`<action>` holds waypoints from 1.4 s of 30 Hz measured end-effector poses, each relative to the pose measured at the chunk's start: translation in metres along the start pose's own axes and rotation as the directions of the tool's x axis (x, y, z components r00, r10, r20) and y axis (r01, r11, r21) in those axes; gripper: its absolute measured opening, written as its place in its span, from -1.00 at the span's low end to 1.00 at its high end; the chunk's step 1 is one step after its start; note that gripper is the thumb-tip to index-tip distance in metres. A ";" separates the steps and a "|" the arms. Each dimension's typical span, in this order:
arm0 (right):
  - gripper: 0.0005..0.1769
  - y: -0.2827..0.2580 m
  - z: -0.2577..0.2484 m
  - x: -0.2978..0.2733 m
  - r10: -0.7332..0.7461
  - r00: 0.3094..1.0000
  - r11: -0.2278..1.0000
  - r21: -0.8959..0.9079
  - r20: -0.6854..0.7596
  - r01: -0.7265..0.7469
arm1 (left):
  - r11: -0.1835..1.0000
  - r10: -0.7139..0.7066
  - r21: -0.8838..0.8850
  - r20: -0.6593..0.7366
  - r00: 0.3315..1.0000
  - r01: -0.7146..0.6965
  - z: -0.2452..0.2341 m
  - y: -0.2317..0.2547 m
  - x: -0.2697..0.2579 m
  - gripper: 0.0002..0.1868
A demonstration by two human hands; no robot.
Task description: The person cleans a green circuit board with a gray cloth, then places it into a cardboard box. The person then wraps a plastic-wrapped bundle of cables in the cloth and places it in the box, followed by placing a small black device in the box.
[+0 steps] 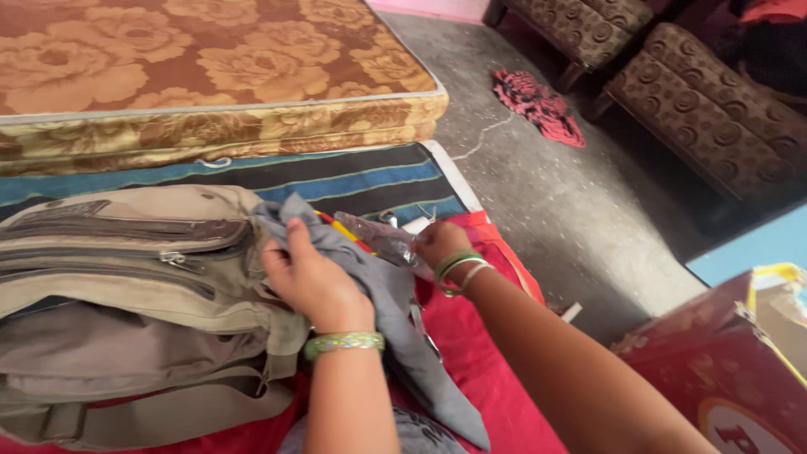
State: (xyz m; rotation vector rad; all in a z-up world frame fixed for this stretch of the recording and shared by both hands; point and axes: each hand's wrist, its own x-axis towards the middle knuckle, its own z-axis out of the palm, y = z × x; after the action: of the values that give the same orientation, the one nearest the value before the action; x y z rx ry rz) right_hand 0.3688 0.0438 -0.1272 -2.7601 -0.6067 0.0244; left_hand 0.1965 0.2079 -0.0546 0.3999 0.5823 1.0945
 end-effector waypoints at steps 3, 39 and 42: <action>-0.59 0.010 -0.067 -0.047 0.115 0.990 0.968 0.230 -0.076 -0.095 | 0.999 -0.038 -0.020 0.033 0.999 0.039 -0.003 -0.001 0.004 -0.88; -0.53 0.090 -0.077 -0.385 0.181 0.965 0.202 0.953 0.192 -0.227 | 0.662 -0.558 0.494 0.827 0.070 -0.564 -0.066 -0.091 -0.254 -0.49; -0.75 0.119 -0.068 -0.374 0.311 0.920 0.489 0.789 0.241 -0.372 | 0.691 -0.448 0.231 0.881 -0.155 -0.685 -0.094 -0.065 -0.285 -0.59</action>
State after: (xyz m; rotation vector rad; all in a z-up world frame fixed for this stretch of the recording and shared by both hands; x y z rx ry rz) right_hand 0.0827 -0.2326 -0.1178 -1.8740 0.0161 0.3951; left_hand 0.0894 -0.0764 -0.0971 1.9637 -0.6850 0.2825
